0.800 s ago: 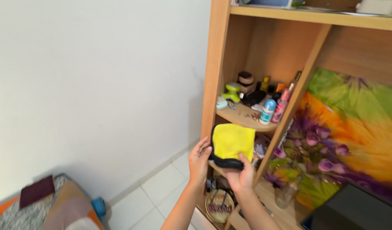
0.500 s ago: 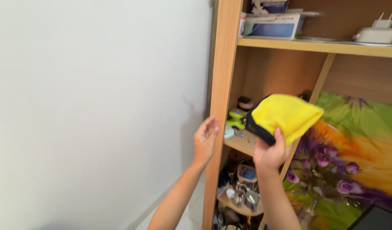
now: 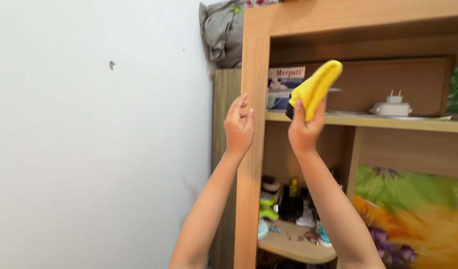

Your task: The recorder is dusting off the top of a shelf and organized objects within it using a yellow cloth.

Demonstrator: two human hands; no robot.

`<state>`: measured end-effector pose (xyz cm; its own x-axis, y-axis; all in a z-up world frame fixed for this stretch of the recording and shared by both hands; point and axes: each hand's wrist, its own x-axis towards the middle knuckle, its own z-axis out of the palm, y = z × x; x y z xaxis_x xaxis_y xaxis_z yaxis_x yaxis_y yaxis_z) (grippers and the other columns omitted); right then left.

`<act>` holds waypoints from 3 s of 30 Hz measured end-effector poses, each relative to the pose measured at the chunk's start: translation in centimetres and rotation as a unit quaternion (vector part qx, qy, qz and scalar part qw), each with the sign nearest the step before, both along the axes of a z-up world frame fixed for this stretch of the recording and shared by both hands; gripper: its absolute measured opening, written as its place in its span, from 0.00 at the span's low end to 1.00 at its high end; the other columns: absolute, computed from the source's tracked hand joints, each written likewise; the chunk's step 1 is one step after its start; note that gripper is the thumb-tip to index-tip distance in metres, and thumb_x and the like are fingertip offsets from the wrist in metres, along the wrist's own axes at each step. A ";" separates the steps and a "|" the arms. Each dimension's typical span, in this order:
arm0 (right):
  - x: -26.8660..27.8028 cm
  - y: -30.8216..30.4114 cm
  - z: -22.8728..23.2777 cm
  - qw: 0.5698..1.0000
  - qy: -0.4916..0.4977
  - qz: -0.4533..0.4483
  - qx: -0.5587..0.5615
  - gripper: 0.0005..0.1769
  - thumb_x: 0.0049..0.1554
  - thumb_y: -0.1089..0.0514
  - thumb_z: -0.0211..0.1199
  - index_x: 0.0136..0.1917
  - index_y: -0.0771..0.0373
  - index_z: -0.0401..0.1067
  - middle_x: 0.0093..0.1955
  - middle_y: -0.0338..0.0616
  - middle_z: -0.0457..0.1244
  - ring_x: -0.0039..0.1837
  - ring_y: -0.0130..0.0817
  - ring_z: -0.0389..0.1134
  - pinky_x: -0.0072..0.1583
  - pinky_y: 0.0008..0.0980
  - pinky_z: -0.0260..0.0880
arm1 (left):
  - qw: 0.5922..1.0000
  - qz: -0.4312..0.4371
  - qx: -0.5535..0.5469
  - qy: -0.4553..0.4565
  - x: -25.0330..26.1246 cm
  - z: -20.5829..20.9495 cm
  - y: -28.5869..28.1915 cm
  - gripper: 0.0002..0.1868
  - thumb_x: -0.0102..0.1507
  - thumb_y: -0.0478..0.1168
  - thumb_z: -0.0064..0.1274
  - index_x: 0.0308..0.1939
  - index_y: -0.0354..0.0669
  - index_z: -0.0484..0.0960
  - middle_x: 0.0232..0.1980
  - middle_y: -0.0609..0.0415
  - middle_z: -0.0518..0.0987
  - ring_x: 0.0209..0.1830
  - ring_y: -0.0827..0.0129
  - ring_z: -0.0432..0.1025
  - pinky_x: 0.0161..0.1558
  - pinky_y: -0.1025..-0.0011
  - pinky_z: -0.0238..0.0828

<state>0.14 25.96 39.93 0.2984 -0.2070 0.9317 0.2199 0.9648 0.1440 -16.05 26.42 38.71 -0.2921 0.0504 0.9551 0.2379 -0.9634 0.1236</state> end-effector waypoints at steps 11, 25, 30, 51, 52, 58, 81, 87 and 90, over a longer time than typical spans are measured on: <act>-2.1 1.0 12.3 0.932 -0.061 -0.336 0.123 0.38 0.64 0.70 0.57 0.84 0.62 0.52 0.87 0.63 0.41 0.87 0.65 0.46 0.81 0.46 0.56 | 0.991 0.093 0.100 0.006 0.4 9.2 7.2 0.25 0.64 0.35 0.55 0.66 0.36 0.73 0.67 0.40 0.74 0.69 0.46 0.68 0.68 0.57 0.66; -2.1 8.7 18.5 0.835 -0.092 -0.538 0.072 0.36 0.57 0.63 0.61 0.78 0.59 0.63 0.80 0.62 0.54 0.80 0.66 0.50 0.76 0.61 0.48 | 0.984 0.165 0.067 0.014 2.6 13.3 12.5 0.50 0.51 0.51 0.69 0.69 0.25 0.66 0.76 0.31 0.60 0.77 0.42 0.56 0.73 0.54 0.54; -2.2 10.9 18.6 0.799 -0.129 -0.584 0.060 0.28 0.56 0.60 0.61 0.69 0.65 0.71 0.72 0.60 0.63 0.77 0.60 0.58 0.77 0.63 0.46 | 0.986 0.148 0.069 -0.015 3.0 13.2 13.4 0.58 0.47 0.52 0.72 0.71 0.19 0.60 0.75 0.19 0.55 0.77 0.33 0.54 0.73 0.55 0.56; -1.7 9.0 20.7 0.747 -0.261 -0.610 0.031 0.35 0.53 0.70 0.55 0.74 0.62 0.70 0.78 0.57 0.58 0.80 0.59 0.55 0.76 0.55 0.54 | 0.986 0.146 0.077 0.034 2.1 12.3 12.7 0.58 0.51 0.53 0.69 0.73 0.19 0.57 0.78 0.24 0.56 0.80 0.38 0.52 0.76 0.57 0.53; -1.7 9.2 21.2 0.747 -0.262 -0.610 0.027 0.35 0.53 0.70 0.55 0.74 0.62 0.70 0.78 0.57 0.58 0.80 0.59 0.55 0.76 0.55 0.54 | 0.986 0.145 0.074 0.037 2.1 12.2 12.8 0.58 0.51 0.53 0.69 0.73 0.19 0.57 0.78 0.24 0.56 0.80 0.38 0.52 0.76 0.57 0.53; -2.6 10.0 23.4 0.749 -0.233 -0.618 0.045 0.32 0.56 0.69 0.55 0.74 0.71 0.67 0.78 0.65 0.57 0.80 0.63 0.54 0.76 0.52 0.54 | 0.976 0.155 0.112 0.104 0.8 11.6 12.7 0.60 0.49 0.54 0.69 0.72 0.18 0.56 0.78 0.24 0.52 0.81 0.37 0.47 0.78 0.56 0.47; -1.3 8.6 21.0 0.765 -0.247 -0.589 0.084 0.24 0.58 0.73 0.54 0.67 0.69 0.75 0.72 0.61 0.64 0.76 0.57 0.62 0.74 0.47 0.61 | 0.975 0.167 0.069 0.130 0.5 10.0 11.6 0.62 0.47 0.55 0.68 0.74 0.21 0.54 0.80 0.28 0.50 0.82 0.43 0.45 0.77 0.53 0.46; -1.7 11.1 25.1 0.768 -0.193 -0.603 0.098 0.24 0.60 0.73 0.54 0.68 0.72 0.73 0.73 0.66 0.62 0.75 0.62 0.60 0.74 0.48 0.61 | 0.978 0.146 0.089 0.118 0.9 9.5 12.3 0.62 0.48 0.53 0.68 0.75 0.20 0.54 0.80 0.27 0.50 0.83 0.41 0.45 0.79 0.58 0.47; -3.0 11.2 25.0 0.760 -0.217 -0.602 0.109 0.24 0.59 0.73 0.53 0.68 0.72 0.74 0.73 0.65 0.62 0.76 0.61 0.60 0.74 0.48 0.60 | 0.980 0.142 0.078 0.118 1.0 9.6 12.2 0.61 0.47 0.52 0.68 0.74 0.20 0.56 0.80 0.27 0.51 0.83 0.42 0.46 0.79 0.59 0.48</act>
